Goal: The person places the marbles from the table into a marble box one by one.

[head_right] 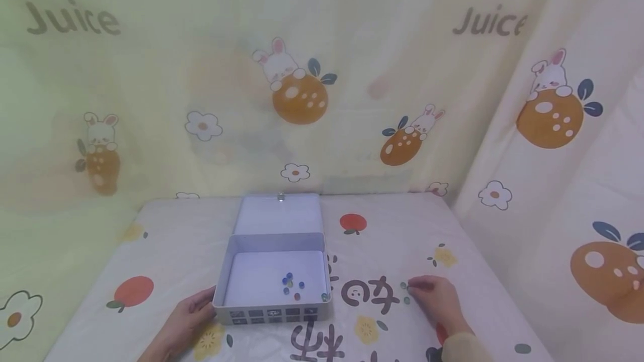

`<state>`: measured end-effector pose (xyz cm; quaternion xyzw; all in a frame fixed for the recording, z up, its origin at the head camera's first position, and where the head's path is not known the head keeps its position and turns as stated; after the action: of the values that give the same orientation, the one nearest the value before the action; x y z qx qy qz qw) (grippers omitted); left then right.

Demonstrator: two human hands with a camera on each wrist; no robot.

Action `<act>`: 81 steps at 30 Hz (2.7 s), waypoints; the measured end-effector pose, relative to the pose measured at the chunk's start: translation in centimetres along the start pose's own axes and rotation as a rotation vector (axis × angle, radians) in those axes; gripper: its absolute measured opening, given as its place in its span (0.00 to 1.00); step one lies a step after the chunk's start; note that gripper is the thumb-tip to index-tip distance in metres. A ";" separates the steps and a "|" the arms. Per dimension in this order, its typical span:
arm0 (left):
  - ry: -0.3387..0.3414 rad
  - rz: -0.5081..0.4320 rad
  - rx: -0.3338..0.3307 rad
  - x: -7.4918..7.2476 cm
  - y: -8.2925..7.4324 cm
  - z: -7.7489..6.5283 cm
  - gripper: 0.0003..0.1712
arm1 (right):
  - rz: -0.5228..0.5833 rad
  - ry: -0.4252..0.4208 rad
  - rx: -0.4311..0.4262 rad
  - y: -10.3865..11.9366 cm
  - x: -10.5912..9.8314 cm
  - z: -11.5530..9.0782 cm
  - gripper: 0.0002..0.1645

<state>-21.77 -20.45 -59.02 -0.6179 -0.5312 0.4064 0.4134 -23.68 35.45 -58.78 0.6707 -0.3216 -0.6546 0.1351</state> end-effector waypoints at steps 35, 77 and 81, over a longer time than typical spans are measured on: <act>0.024 0.001 -0.002 0.0 0.2 0.3 0.32 | 0.395 0.108 -0.407 18.9 2.5 0.1 0.11; 0.049 -0.002 0.029 -0.1 0.5 0.4 0.34 | 0.373 0.254 -0.432 25.8 5.5 -0.7 0.11; 0.061 -0.002 0.027 -0.1 0.6 0.5 0.35 | 0.368 0.181 -0.435 22.3 3.6 0.4 0.12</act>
<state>-22.05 -20.56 -59.71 -0.6240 -0.5132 0.3940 0.4382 -29.96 16.48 -48.23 0.6121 -0.2766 -0.6102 0.4201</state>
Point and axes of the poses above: each hand's wrist, its own z-axis towards the middle knuckle, its own x-axis out of the palm, y = z × x, the point moved 1 cm from there along z, towards the middle knuckle, and after that the axes turned 5 degrees about -z, right-handed, at the moved point
